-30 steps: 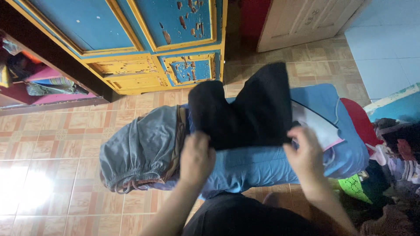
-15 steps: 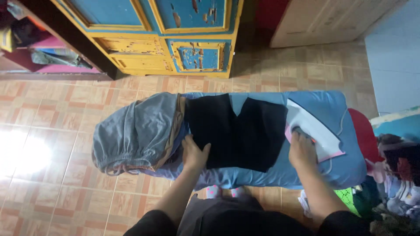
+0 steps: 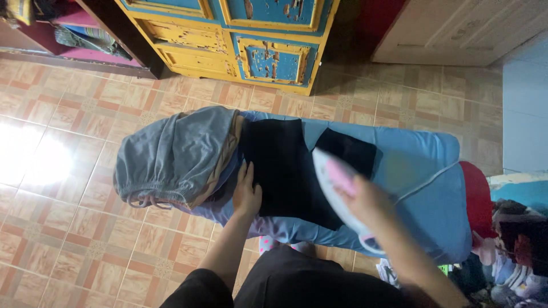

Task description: Ironing and folding various pieces of clothing on a low surface

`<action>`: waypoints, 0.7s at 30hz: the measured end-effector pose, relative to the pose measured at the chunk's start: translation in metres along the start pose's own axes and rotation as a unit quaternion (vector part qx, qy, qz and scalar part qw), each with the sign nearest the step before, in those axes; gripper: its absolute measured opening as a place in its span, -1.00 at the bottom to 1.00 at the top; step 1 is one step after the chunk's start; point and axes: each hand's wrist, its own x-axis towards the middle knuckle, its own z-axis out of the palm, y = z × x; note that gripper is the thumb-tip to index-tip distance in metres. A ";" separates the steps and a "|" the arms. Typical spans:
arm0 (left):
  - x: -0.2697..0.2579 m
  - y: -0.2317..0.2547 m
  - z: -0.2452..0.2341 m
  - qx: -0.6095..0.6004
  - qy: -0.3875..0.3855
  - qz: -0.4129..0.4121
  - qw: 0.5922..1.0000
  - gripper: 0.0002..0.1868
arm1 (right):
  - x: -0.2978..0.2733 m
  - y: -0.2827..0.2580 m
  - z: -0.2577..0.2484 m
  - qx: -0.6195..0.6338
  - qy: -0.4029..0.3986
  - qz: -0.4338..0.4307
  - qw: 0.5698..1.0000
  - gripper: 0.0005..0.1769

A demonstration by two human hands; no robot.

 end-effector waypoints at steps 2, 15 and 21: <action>-0.003 0.003 -0.001 0.000 0.002 -0.025 1.000 -0.22 | 0.010 0.010 0.012 -0.024 -0.002 0.023 0.999 -0.38; -0.002 0.008 0.000 0.022 -0.006 -0.074 0.997 -0.19 | 0.051 0.054 0.050 0.042 -0.005 -0.152 0.988 -0.28; -0.004 -0.001 0.005 0.016 0.001 -0.067 0.998 -0.16 | 0.092 0.039 0.000 -0.018 0.045 -0.012 0.999 -0.20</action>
